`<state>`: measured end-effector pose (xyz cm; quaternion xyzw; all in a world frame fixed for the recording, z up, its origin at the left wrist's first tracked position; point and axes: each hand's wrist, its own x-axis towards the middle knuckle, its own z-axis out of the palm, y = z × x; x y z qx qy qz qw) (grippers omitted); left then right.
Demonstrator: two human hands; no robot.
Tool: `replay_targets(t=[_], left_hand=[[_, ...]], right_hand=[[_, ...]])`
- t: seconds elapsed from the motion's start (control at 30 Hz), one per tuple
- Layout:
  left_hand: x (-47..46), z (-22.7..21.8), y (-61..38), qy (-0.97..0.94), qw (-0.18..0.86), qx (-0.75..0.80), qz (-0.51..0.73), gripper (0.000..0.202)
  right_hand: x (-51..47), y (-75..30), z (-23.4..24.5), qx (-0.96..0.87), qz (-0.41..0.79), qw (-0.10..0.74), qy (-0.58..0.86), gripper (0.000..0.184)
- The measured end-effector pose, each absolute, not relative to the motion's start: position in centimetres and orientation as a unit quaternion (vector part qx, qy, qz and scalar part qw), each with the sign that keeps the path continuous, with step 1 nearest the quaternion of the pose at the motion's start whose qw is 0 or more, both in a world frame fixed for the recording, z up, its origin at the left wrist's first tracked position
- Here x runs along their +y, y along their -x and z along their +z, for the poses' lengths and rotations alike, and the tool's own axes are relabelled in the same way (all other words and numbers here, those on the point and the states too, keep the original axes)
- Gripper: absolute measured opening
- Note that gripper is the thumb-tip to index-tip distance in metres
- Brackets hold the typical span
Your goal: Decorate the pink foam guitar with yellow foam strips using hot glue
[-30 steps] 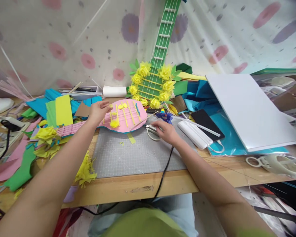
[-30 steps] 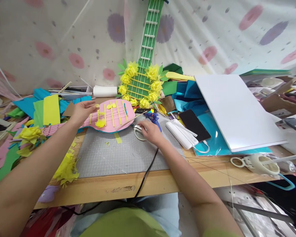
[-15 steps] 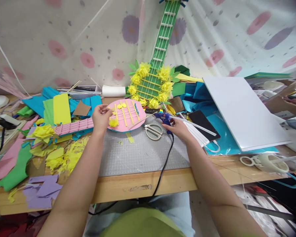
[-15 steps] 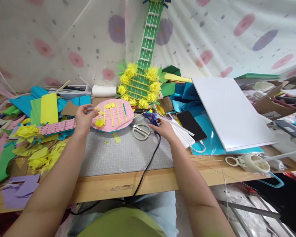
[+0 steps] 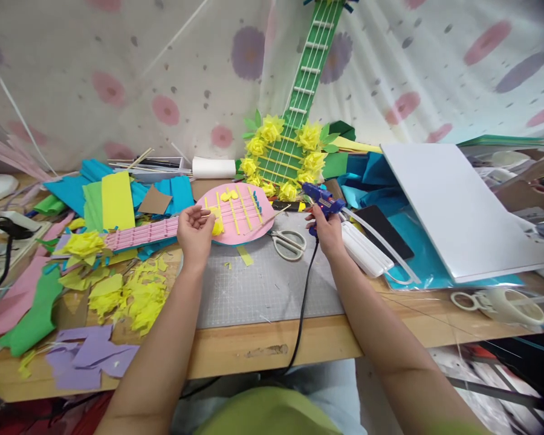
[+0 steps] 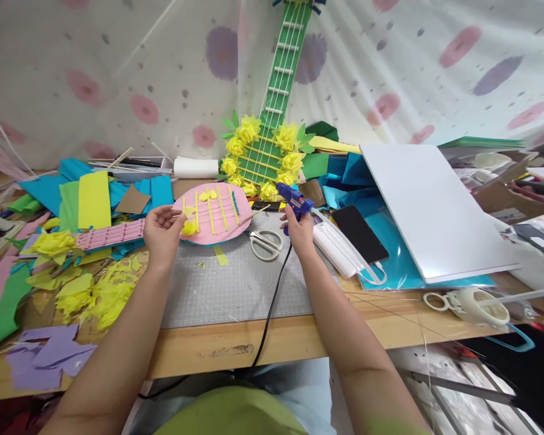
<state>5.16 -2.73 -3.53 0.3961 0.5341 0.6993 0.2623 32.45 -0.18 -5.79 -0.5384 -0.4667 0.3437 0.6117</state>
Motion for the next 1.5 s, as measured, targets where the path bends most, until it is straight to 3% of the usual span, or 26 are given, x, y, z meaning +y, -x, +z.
replay_targets(t=[0.07,0.2,0.3,0.7,1.5], left_hand=[[-2.7,-3.9,-5.0,-0.394,0.262,0.522,0.710,0.033],[-2.7,-4.4,-4.8,-0.392,0.263,0.525,0.708,0.037],[-2.8,-4.5,-4.5,-0.390,0.252,0.539,0.703,0.038],[-2.5,-5.0,-4.3,-0.398,0.232,0.550,0.697,0.041],[-2.9,-4.6,-4.7,-0.402,0.235,0.556,0.688,0.039]], right_hand=[[-0.5,-30.8,-4.3,-0.484,0.377,0.598,0.516,0.043],[-1.3,-27.0,-1.7,-0.574,0.460,0.481,0.477,0.044],[-1.6,-24.7,-1.4,-0.632,0.459,0.420,0.463,0.045],[-1.0,-22.6,-5.1,-0.644,0.441,0.379,0.497,0.046],[-1.3,-22.5,-4.7,-0.658,0.408,0.366,0.516,0.043]])
